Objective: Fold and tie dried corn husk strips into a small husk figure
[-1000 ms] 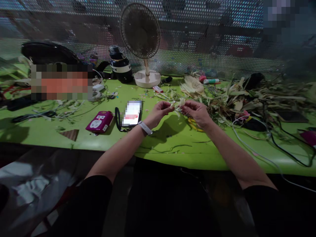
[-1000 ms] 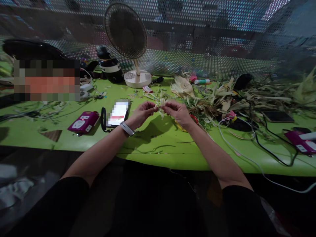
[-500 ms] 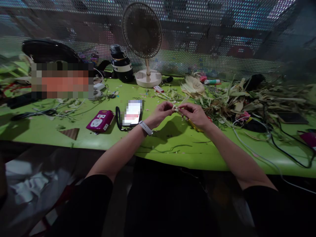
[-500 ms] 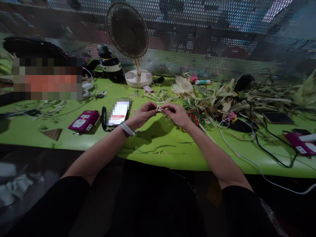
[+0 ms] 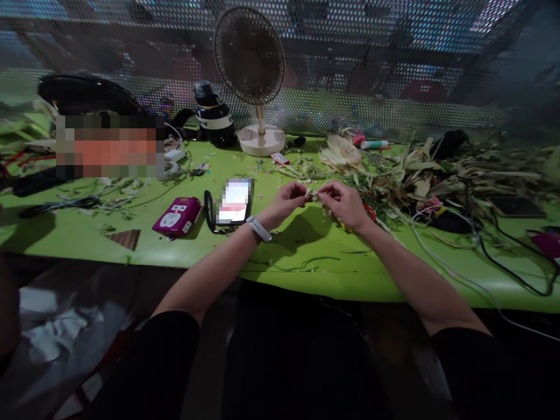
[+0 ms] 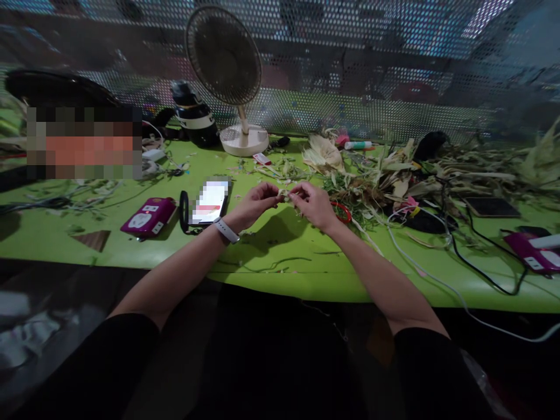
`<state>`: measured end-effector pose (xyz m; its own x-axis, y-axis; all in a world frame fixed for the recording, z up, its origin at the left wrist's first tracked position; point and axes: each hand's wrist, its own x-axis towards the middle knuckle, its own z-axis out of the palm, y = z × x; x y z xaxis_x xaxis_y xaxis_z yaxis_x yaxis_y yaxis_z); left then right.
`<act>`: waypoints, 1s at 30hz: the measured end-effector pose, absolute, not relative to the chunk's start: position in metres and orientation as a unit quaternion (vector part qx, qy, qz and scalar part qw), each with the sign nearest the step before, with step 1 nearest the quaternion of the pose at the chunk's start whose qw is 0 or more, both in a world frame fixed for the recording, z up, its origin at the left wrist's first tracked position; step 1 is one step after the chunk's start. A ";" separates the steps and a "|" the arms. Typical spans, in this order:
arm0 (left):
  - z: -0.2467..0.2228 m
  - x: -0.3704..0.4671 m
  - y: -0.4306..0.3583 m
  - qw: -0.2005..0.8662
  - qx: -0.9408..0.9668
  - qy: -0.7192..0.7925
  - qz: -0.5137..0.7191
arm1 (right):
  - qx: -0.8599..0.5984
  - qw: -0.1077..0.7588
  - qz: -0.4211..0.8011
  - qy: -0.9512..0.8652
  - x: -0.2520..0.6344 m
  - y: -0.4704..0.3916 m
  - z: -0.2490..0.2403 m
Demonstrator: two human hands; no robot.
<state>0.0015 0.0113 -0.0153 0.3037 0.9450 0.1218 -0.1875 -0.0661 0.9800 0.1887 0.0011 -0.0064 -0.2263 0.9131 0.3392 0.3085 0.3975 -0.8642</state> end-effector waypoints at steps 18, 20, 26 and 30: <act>-0.020 0.001 0.014 0.611 0.540 0.345 0.465 | -0.421 0.406 0.104 -0.804 0.191 0.000 -0.008; -0.020 0.001 0.013 0.611 0.544 0.340 0.464 | -0.413 0.392 0.117 -0.814 0.192 0.000 -0.007; -0.020 0.000 0.013 0.610 0.553 0.328 0.464 | -0.376 0.393 0.143 -0.827 0.196 0.004 -0.004; -0.019 -0.001 0.012 0.604 0.564 0.319 0.464 | -0.357 0.376 0.180 -0.836 0.201 0.009 0.000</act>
